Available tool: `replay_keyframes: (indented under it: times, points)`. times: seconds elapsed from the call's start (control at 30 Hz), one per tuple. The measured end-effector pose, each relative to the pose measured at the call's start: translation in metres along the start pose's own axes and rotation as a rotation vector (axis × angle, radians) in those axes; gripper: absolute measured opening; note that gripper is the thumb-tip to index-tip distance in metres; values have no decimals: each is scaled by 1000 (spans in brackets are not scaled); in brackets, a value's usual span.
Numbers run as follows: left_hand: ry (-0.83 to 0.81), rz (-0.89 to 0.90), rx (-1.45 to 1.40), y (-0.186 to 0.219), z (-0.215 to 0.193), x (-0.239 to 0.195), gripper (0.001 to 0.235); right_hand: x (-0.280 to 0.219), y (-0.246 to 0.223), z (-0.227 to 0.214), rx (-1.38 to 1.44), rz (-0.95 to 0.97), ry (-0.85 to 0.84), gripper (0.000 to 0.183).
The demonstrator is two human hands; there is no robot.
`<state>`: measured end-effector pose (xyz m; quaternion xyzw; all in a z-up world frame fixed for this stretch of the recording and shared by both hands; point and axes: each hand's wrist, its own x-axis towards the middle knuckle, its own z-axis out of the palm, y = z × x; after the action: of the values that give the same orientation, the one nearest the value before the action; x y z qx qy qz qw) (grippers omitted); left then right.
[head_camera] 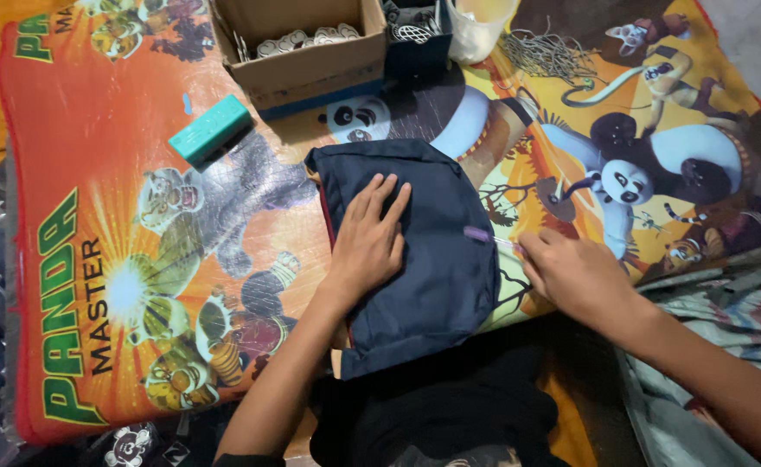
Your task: The person uses a purple toothbrush to scrub the exterior of a dark blue bag, focusing on the zipper area and the front surface. After cleaning, the person picks up a small panda-shaped sticker and attaches it to the bag.
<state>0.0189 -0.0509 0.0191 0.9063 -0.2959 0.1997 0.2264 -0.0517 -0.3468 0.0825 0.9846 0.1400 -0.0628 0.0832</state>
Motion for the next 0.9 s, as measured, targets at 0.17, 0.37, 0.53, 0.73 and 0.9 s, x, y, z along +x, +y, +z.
replay_keyframes:
  times: [0.17,0.37,0.53,0.73,0.9]
  points:
    - [-11,-2,11,-3,4,-3,62,23,4,27,-78,-55,134,13]
    - [-19,-13,4,-2,3,-2,61,-13,44,16,73,-309,4,18]
    - [-30,-16,19,-1,5,-3,61,-1,51,34,132,-469,14,19]
    - [-22,-36,29,-1,8,-4,62,5,-38,27,273,-767,-48,21]
    - [-42,-44,25,1,4,-3,61,0,-72,12,386,-751,-143,20]
